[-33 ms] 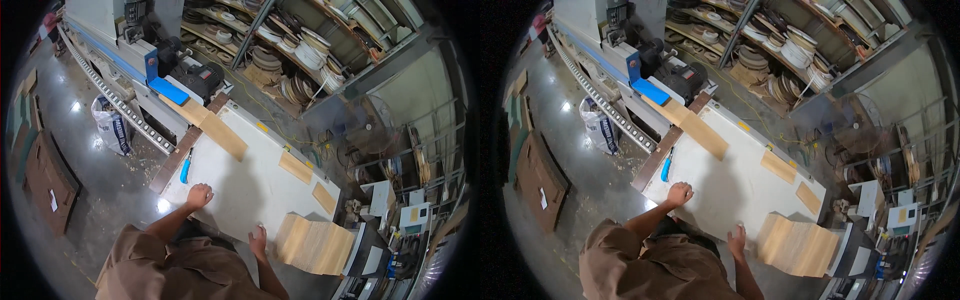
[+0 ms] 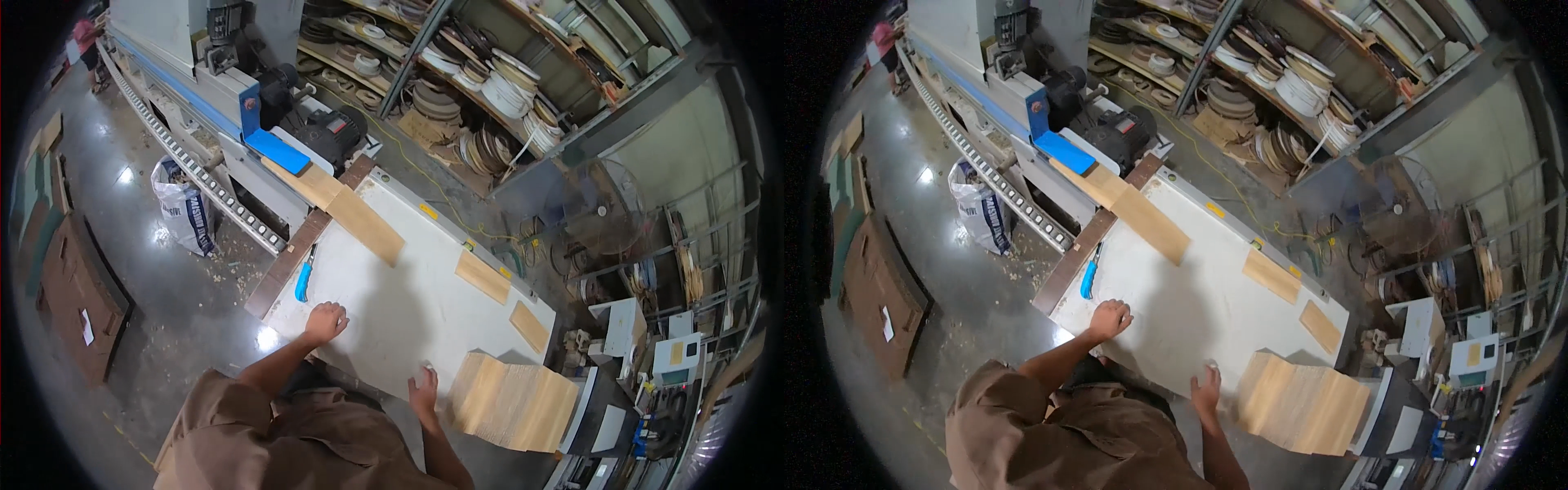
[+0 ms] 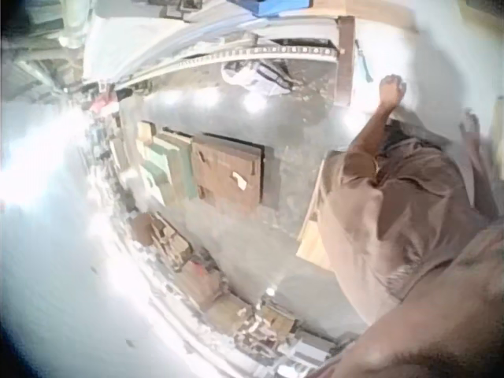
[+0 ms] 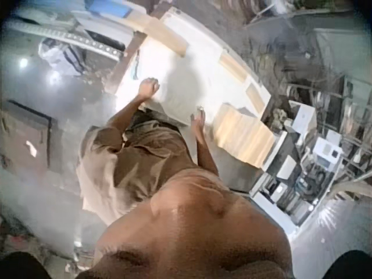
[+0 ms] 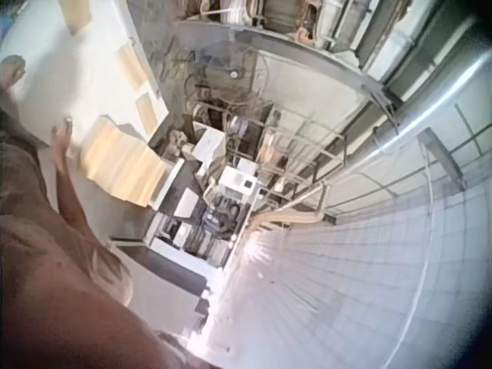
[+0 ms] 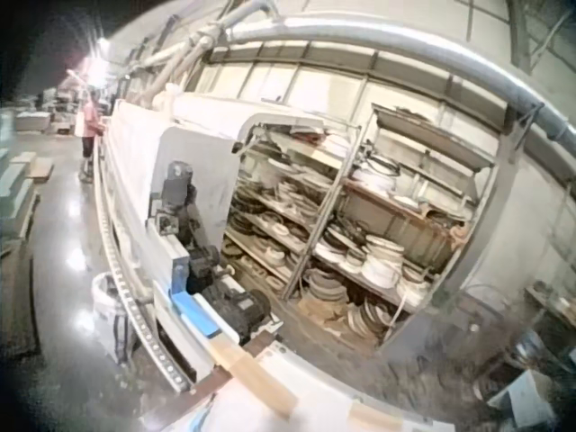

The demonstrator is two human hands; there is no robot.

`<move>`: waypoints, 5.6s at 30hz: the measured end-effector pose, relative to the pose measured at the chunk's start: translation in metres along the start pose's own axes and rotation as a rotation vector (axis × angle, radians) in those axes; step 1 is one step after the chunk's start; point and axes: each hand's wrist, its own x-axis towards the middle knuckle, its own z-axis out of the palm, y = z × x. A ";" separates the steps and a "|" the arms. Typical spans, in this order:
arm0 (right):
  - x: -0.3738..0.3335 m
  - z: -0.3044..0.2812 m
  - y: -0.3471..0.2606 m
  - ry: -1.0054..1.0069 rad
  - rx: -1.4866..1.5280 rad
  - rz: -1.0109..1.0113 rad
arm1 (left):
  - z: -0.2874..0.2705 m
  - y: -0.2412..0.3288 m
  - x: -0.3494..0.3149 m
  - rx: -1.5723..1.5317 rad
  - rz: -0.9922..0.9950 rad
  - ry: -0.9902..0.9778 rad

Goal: The recorder is inspecting, stacking, and marking small wooden blocks at a workbench in a furniture factory.

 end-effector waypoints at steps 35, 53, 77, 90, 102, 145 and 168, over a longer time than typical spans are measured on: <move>0.028 0.048 0.077 0.096 -0.403 0.188 | -0.001 0.012 -0.003 0.309 0.000 -0.080; 0.027 0.054 0.097 0.195 -0.384 0.167 | 0.002 0.015 -0.002 0.314 -0.028 -0.116; 0.037 0.044 0.077 0.178 -0.201 0.263 | 0.022 -0.012 -0.010 0.328 0.006 -0.069; 0.031 0.034 0.064 0.039 -0.167 0.390 | 0.017 -0.002 -0.002 0.408 0.009 -0.111; 0.034 0.036 0.067 0.109 -0.205 0.320 | 0.023 -0.008 -0.002 0.497 -0.055 -0.167; 0.029 0.043 0.076 0.033 -0.262 0.317 | 0.019 -0.003 -0.008 0.234 0.192 0.112; 0.040 0.024 0.062 0.072 -0.205 0.270 | 0.044 -0.044 -0.014 0.371 0.163 0.038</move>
